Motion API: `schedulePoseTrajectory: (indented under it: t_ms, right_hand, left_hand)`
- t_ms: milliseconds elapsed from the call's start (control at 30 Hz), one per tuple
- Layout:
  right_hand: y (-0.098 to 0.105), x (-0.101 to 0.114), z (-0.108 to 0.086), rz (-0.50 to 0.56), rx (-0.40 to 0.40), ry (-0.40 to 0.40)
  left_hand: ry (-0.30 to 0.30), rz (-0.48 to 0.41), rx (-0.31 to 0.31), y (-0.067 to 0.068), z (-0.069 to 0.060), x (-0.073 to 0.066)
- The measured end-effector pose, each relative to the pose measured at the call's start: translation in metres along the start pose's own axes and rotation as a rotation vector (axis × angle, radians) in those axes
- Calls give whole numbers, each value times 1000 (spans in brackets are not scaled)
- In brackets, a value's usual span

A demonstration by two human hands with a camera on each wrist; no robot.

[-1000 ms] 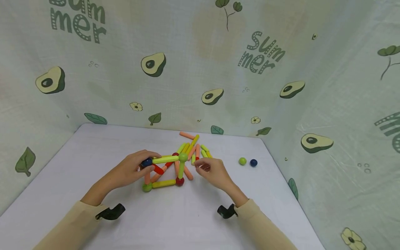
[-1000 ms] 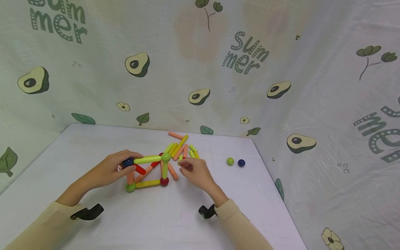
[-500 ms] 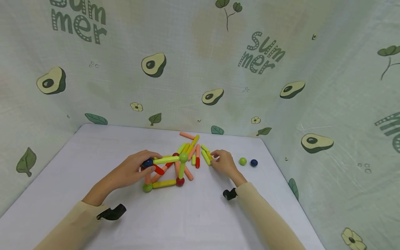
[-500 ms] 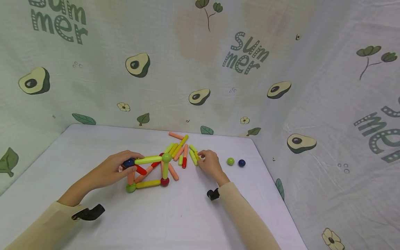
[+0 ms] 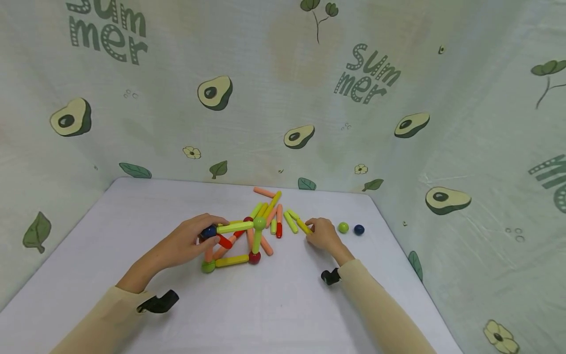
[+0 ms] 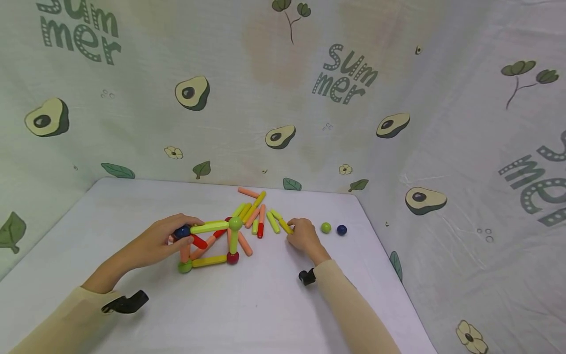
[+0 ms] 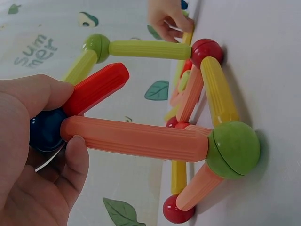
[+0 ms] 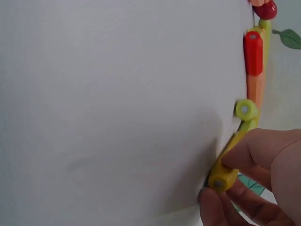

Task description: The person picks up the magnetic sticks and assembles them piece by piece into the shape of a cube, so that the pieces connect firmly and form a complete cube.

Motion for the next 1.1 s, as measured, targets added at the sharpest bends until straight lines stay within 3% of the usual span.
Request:
schedulePoseTrajectory:
  t_ms: [333,633,767,933,1100]
  right_hand:
    - [0,-7,-5,-139,117,43]
    - [1,-2,-8,-179,179,21]
    - [7,-1,-13,-168,167,36]
    - [20,14,-28,-127,133,125]
    - [29,44,-50,-50,169,284]
  left_hand:
    - [-3,3,-4,-1,0,0]
    - [1,-11,-1,-1,1,0]
    - [4,-10,3,-1,1,0]
    - [2,-11,8,0,1,-2]
    - [-1,-15,5,2,1,-2]
Point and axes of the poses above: each hand's wrist, its own z-axis towards the middle knuckle, its own y-axis out of the back of the hand, x = y × z, the point moved 2 cm from there along z, towards the middle knuckle, and after that the axes turned 2 degrees about -x, right-handed, at the moved point
